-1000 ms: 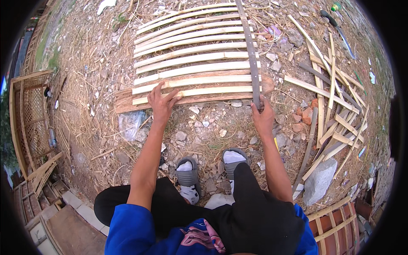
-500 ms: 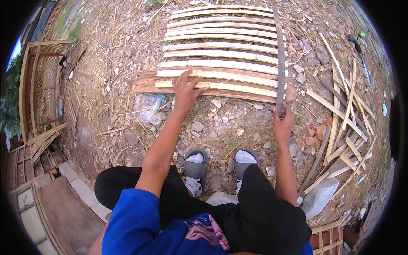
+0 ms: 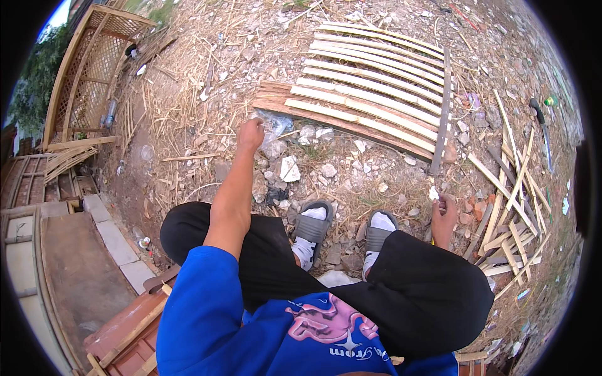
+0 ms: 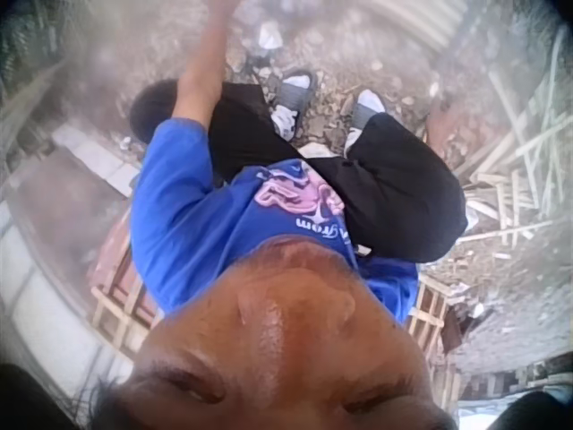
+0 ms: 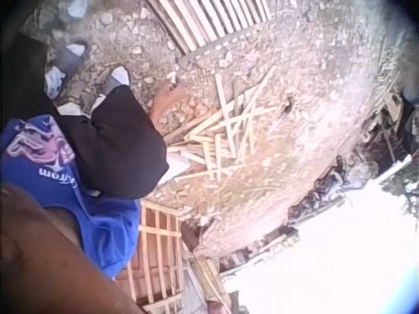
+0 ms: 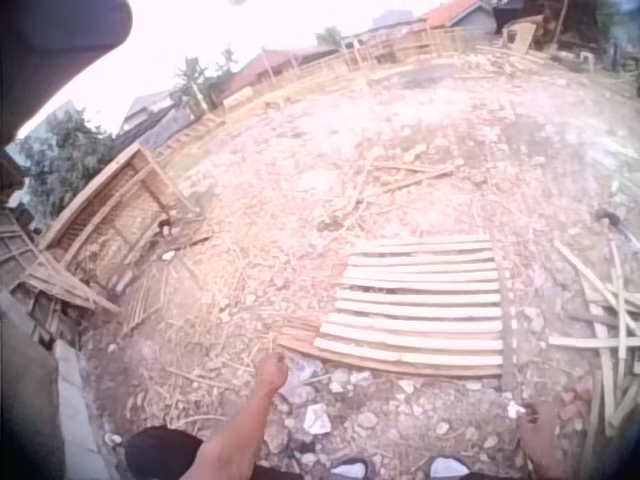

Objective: The person aligns a wooden slat onto a frame and uses a hammer to drive a nail through the slat into the supporting structure.

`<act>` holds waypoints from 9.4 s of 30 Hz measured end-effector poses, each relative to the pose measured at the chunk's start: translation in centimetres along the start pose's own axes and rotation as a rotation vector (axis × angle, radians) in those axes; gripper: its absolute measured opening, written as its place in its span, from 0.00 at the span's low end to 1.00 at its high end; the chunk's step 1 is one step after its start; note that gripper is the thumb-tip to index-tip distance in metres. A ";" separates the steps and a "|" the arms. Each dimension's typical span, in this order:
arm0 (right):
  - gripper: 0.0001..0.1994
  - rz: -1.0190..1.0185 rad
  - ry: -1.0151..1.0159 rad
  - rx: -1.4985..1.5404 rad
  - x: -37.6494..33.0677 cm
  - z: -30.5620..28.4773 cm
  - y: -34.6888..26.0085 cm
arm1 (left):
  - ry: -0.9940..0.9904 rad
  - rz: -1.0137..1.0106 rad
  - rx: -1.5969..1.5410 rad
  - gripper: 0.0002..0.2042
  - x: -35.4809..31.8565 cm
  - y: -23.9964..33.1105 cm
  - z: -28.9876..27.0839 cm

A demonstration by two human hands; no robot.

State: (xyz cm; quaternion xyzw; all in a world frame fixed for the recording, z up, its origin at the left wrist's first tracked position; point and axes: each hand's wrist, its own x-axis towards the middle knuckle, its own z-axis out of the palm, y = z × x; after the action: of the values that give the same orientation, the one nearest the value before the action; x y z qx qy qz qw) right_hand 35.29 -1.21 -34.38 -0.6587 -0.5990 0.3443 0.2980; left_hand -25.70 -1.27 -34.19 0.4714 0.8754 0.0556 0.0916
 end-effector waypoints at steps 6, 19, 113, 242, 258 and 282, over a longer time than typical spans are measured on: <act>0.14 0.138 -0.144 -0.105 -6.8 1.0 7.4 | -0.154 0.085 0.004 0.19 -0.8 1.1 2.7; 0.25 0.046 -0.542 -0.214 -8.5 3.5 19.3 | -0.169 -0.174 -0.176 0.18 1.0 0.7 6.7; 0.17 0.228 0.137 0.282 3.3 -1.0 -4.6 | -0.198 0.887 -0.823 0.05 -9.0 43.9 15.9; 0.19 0.008 0.270 0.101 4.6 0.0 -6.9 | -0.249 0.835 -0.787 0.05 -8.8 43.8 15.5; 0.19 -0.052 0.290 0.009 4.3 1.1 -4.8 | -0.192 0.873 -0.739 0.05 -8.9 44.1 15.8; 0.18 -0.004 0.243 0.003 4.5 0.9 -4.2 | -0.187 0.854 -0.758 0.06 -9.0 44.2 15.8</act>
State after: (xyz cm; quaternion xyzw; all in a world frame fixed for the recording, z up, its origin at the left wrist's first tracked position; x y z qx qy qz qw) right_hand 32.25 3.65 -31.95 -0.6938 -0.5595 0.2622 0.3699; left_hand 18.51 15.69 -40.51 0.7200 0.5146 0.3555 0.3006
